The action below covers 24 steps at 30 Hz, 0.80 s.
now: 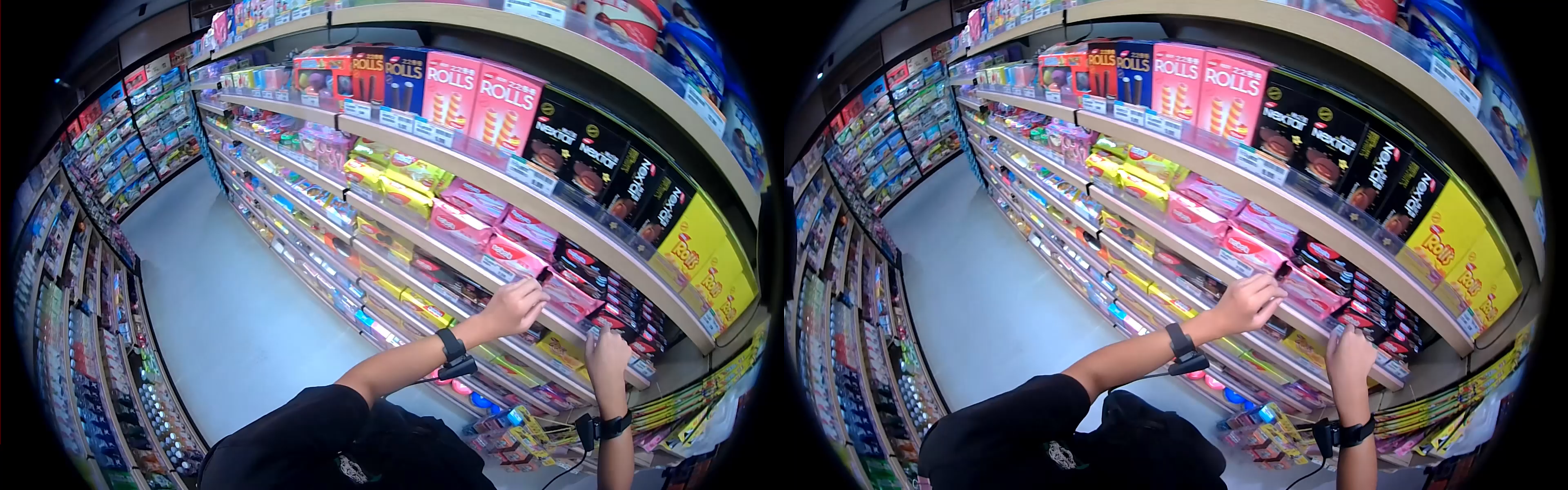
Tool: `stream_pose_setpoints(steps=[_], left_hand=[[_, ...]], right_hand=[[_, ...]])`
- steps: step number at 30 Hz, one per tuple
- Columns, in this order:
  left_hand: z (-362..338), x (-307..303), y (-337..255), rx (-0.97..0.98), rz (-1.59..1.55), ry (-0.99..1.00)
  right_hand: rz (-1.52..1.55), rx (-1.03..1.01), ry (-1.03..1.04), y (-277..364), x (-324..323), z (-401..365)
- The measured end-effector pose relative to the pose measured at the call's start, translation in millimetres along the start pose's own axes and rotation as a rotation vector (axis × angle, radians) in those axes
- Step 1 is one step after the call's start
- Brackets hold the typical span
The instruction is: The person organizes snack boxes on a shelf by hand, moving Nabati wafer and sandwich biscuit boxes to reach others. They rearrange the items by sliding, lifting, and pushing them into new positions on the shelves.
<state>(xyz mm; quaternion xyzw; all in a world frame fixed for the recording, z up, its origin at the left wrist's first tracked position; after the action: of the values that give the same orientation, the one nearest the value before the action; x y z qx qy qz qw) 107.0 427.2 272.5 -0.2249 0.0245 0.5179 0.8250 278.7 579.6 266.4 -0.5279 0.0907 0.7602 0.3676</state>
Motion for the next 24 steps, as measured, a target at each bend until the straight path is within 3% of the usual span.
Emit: stream_pose_setpoints(steps=[6,12,21,24], left_hand=[[-30.1,-90.5,50.6,-0.065,0.037,0.014],[-47.9,-165.7,88.6,-0.151,0.102,-0.006],[12.1,-237.1,97.4,-0.106,0.157,-0.174],[18.3,-252.4,103.0,-0.156,0.205,-0.128]], right_hand=[[0.197,-0.108,0.128,132.6,-3.6,43.0],[0.38,-0.09,0.032,209.6,-24.5,58.1],[0.443,-0.199,-0.367,211.8,-145.5,78.8],[0.412,-0.144,-0.332,200.0,-159.3,88.1]])
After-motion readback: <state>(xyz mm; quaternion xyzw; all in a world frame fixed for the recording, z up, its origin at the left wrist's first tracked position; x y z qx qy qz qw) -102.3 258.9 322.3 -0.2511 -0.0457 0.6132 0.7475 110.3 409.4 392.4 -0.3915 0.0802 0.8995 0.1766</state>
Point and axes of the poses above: each hand's wrist, its own z-axis towards the middle knuckle, its own x-axis out of the palm, y = z × x, the point moved 10 cm from there along z, towards the middle knuckle, and after that the axes turned 4 degrees about -x, right-handed, at the moved point
